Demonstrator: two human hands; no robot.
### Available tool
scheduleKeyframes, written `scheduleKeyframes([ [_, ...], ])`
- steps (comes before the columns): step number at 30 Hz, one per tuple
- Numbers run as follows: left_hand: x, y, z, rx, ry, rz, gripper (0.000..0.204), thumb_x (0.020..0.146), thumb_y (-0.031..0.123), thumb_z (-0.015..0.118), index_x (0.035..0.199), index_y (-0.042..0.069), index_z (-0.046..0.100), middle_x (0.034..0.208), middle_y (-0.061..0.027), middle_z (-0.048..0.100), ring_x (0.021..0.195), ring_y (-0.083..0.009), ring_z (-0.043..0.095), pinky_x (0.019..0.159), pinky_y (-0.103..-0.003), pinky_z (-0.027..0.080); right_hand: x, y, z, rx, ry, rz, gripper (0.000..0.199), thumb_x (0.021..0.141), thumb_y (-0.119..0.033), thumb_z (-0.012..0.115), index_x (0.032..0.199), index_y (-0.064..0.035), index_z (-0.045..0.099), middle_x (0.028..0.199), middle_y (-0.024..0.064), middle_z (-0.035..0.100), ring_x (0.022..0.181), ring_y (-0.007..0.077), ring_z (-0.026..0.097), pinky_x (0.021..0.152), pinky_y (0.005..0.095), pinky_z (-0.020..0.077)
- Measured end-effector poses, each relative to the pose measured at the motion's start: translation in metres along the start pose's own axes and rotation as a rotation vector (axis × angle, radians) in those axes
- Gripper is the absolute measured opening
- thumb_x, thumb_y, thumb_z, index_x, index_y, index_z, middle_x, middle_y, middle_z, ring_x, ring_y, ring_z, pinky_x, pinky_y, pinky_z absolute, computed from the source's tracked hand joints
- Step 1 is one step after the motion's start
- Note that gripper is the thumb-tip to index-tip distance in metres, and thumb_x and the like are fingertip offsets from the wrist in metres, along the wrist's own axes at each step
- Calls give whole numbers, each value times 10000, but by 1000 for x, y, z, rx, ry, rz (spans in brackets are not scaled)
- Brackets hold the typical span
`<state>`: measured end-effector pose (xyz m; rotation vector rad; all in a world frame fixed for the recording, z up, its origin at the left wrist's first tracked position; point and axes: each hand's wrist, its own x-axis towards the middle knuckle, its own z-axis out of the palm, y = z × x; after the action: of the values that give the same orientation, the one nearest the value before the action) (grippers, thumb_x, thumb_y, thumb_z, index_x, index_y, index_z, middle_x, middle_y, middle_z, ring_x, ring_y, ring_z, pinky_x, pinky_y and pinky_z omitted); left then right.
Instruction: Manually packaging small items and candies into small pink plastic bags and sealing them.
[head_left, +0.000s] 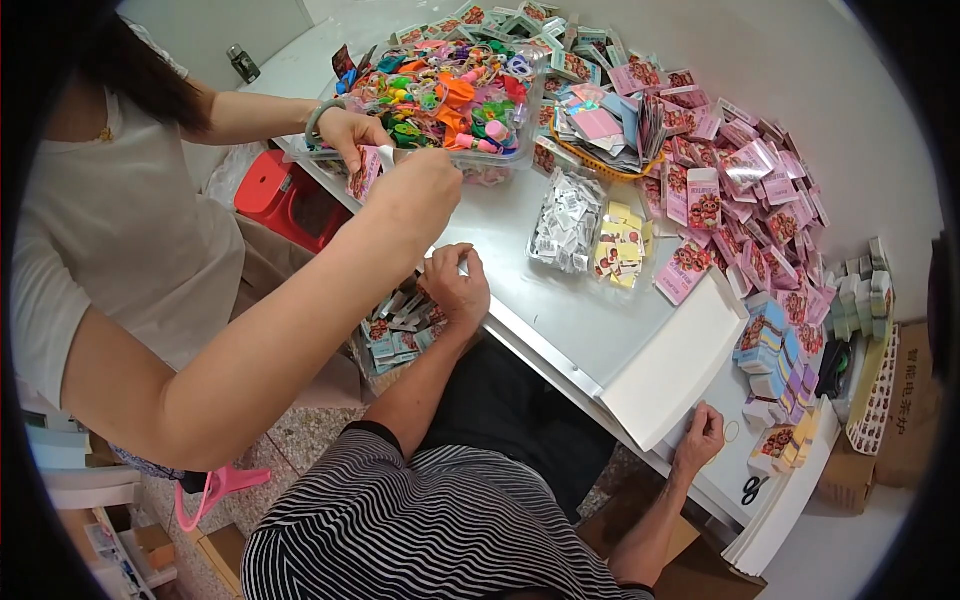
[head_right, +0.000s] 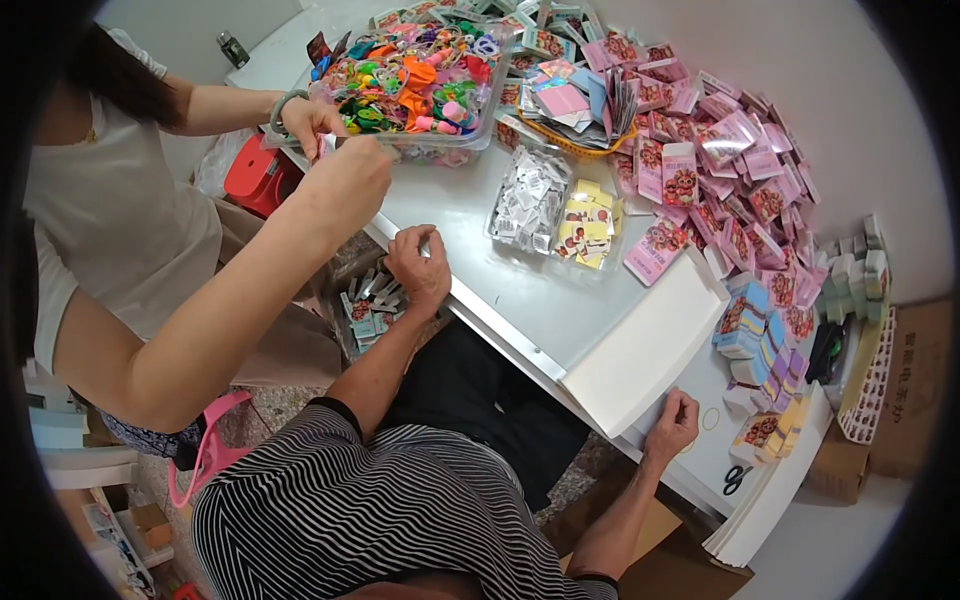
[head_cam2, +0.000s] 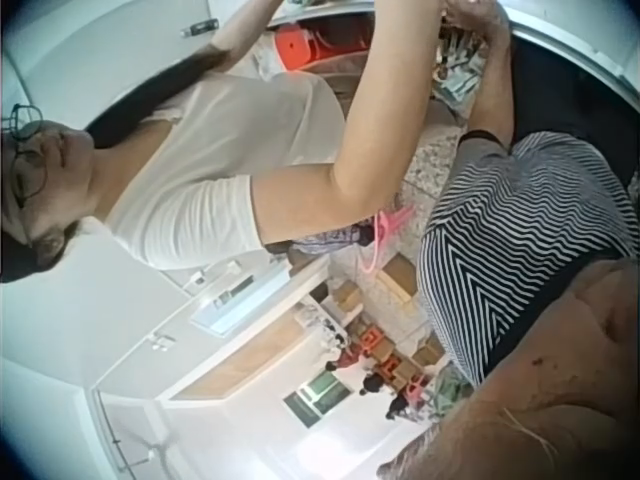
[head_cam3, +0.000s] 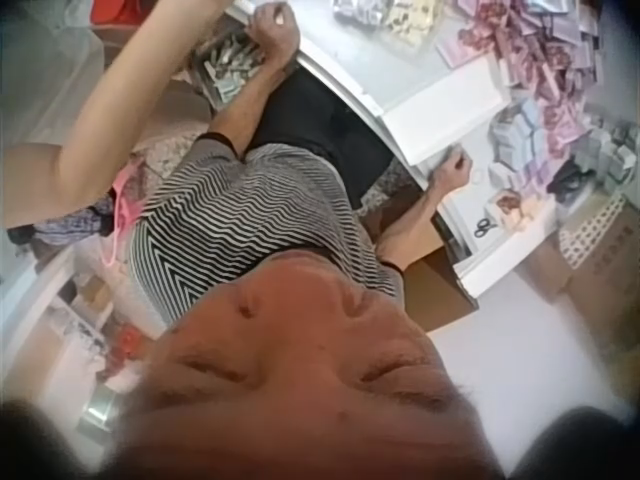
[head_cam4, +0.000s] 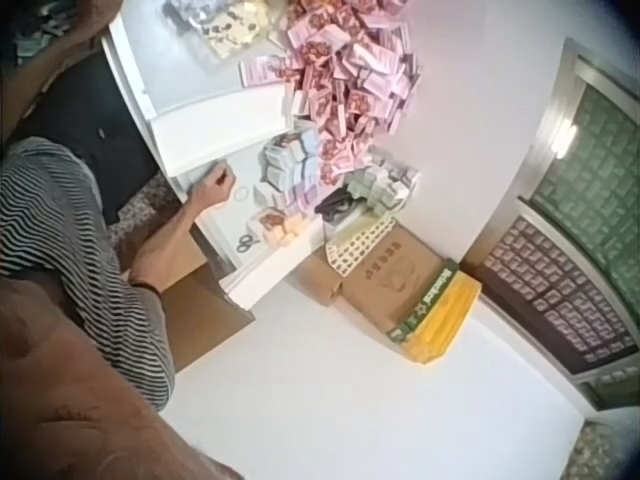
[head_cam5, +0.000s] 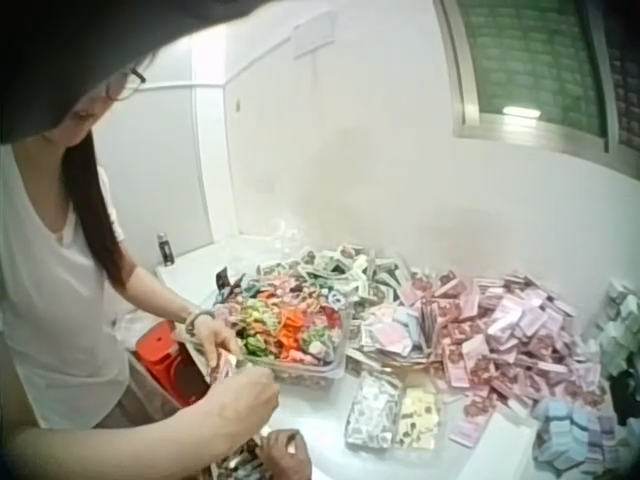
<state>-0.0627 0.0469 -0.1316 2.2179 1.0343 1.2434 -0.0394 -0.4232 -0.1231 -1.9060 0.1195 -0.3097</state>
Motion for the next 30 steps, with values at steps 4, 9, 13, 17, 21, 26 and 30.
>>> scheduleKeyframes([
  [4,1,-1,0,-26,-19,-17,80,878,181,685,942,150,721,994,-12,680,970,-244,610,890,-436,393,-1,-1,0,-4,0,25,162,996,-140,685,933,8,674,833,-13,624,763,68,526,711,230,449],
  [9,1,-1,0,-3,-15,-23,76,881,184,683,940,153,721,987,-13,676,975,-241,605,899,-429,384,-1,-7,1,-13,-8,22,164,996,-144,687,934,8,675,832,-16,622,761,67,524,707,229,445],
  [13,1,2,-1,-13,-21,-19,80,885,188,685,947,152,720,990,-11,673,980,-239,604,904,-425,382,0,-3,-1,-15,-6,24,164,996,-143,685,936,9,675,832,-16,621,761,68,523,706,230,444],
  [17,1,2,-2,-6,-19,-18,82,888,188,685,954,152,718,997,-11,672,988,-237,604,910,-424,381,-1,-4,1,-1,-2,28,161,997,-140,683,941,11,675,838,-12,626,764,70,529,715,232,452],
  [21,1,1,-3,-27,-28,-30,79,888,186,685,952,151,717,998,-13,672,993,-239,606,912,-426,382,-1,-3,0,-14,-8,30,155,997,-132,681,943,13,675,848,-8,633,774,72,537,728,235,459],
  [26,0,1,-2,-15,-38,-36,78,888,185,687,951,149,716,1002,-13,674,996,-243,608,909,-427,384,-2,-2,-2,-5,-11,23,140,999,-114,673,957,19,676,864,0,641,795,76,547,743,234,465],
  [30,-2,-2,2,-14,-4,7,76,885,170,693,955,149,714,1012,-17,679,995,-251,610,907,-425,387,-2,-3,-3,0,0,32,136,999,-107,670,959,23,675,865,2,643,798,76,548,745,228,464],
])
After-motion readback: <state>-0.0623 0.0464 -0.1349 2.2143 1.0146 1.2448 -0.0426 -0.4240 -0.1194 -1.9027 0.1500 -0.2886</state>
